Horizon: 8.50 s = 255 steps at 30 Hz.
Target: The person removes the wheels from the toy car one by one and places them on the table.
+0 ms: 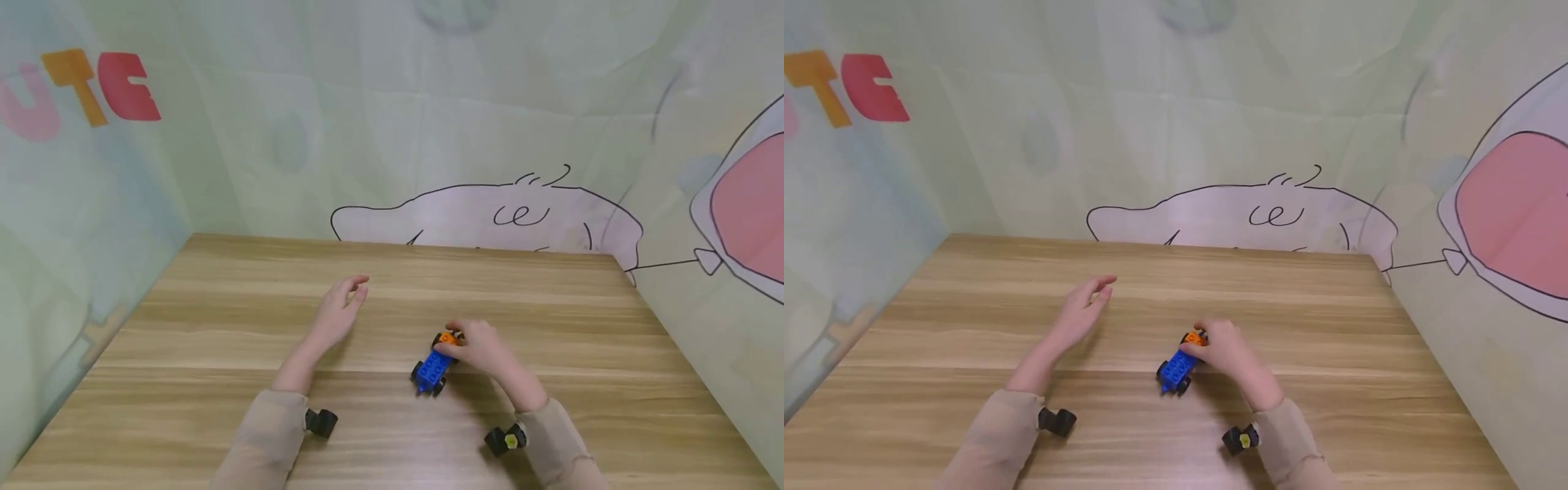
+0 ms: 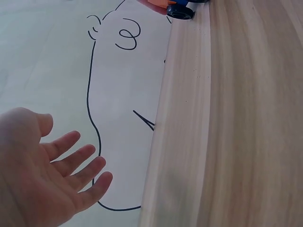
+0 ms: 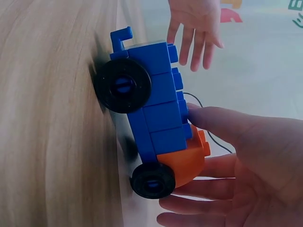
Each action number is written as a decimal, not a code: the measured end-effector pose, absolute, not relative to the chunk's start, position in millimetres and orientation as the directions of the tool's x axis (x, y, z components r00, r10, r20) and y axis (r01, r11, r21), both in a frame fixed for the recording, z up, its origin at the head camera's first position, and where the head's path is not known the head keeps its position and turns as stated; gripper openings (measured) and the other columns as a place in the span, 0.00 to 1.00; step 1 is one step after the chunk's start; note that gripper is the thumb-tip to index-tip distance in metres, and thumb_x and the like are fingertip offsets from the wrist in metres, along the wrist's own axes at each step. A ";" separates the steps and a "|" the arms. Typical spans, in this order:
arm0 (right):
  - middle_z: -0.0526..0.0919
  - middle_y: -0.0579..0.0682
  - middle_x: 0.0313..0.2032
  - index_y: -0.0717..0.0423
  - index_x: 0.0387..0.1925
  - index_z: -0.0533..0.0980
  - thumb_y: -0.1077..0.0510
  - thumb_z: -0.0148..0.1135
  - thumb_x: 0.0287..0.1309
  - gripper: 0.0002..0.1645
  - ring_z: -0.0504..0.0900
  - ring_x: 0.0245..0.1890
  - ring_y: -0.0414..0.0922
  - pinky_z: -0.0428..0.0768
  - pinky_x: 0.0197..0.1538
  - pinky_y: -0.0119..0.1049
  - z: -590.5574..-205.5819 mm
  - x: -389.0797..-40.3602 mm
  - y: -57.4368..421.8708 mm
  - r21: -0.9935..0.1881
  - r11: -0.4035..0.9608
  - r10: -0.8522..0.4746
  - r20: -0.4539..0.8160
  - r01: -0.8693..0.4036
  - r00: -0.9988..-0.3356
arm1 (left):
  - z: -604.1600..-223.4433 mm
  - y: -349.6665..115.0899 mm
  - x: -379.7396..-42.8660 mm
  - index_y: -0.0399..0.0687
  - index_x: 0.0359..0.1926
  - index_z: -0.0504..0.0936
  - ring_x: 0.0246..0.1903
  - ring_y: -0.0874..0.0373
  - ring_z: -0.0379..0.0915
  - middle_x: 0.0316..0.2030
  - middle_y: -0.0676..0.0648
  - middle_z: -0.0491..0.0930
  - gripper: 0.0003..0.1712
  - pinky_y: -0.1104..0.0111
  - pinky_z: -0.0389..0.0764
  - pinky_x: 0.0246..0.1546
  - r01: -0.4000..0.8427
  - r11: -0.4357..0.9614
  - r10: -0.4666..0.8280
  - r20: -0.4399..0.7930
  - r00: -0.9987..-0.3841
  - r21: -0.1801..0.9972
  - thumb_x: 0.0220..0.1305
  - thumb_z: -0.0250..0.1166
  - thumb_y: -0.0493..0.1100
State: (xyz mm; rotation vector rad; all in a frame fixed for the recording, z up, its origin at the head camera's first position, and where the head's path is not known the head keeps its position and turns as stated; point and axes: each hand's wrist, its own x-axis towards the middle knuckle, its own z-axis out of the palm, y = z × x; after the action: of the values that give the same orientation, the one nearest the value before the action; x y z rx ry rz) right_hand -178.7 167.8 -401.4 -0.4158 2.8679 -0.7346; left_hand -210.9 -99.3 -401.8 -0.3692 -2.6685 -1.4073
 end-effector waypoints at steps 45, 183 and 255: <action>0.74 0.67 0.61 0.68 0.61 0.70 0.60 0.55 0.69 0.23 0.77 0.58 0.65 0.75 0.58 0.57 -387.9 -207.1 166.6 -0.793 0.562 -0.150 0.182 -0.236 -0.972 | -397.6 -92.9 -208.2 0.30 0.48 0.78 0.38 0.49 0.78 0.35 0.39 0.81 0.23 0.49 0.78 0.47 0.273 0.377 0.389 0.116 -0.914 0.885 0.79 0.43 0.45; 0.84 0.48 0.34 0.70 0.51 0.74 0.56 0.60 0.61 0.23 0.82 0.32 0.38 0.81 0.41 0.32 -412.3 -208.5 131.0 -0.989 0.103 -0.189 -0.124 0.106 -0.974 | -404.7 -52.4 -210.4 0.42 0.16 0.72 0.15 0.70 0.57 0.14 0.58 0.65 0.21 0.78 0.59 0.19 0.520 0.377 0.659 0.173 -0.732 0.767 0.60 0.71 0.43; 0.83 0.58 0.40 0.69 0.49 0.76 0.48 0.63 0.60 0.28 0.78 0.35 0.44 0.80 0.44 0.35 -413.0 -212.2 135.5 -0.942 0.291 -0.009 -0.181 0.171 -0.983 | -391.1 -76.2 -215.0 0.39 0.32 0.87 0.25 0.65 0.70 0.26 0.49 0.84 0.07 0.73 0.74 0.30 0.440 0.459 0.554 0.139 -0.821 0.772 0.60 0.70 0.40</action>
State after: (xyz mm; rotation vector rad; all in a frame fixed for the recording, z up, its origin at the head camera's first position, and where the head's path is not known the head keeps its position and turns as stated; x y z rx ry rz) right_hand -212.2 135.5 -413.0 0.1516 2.3982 -1.7796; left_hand -215.0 -76.2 -391.1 -0.9570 -2.7936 -1.4123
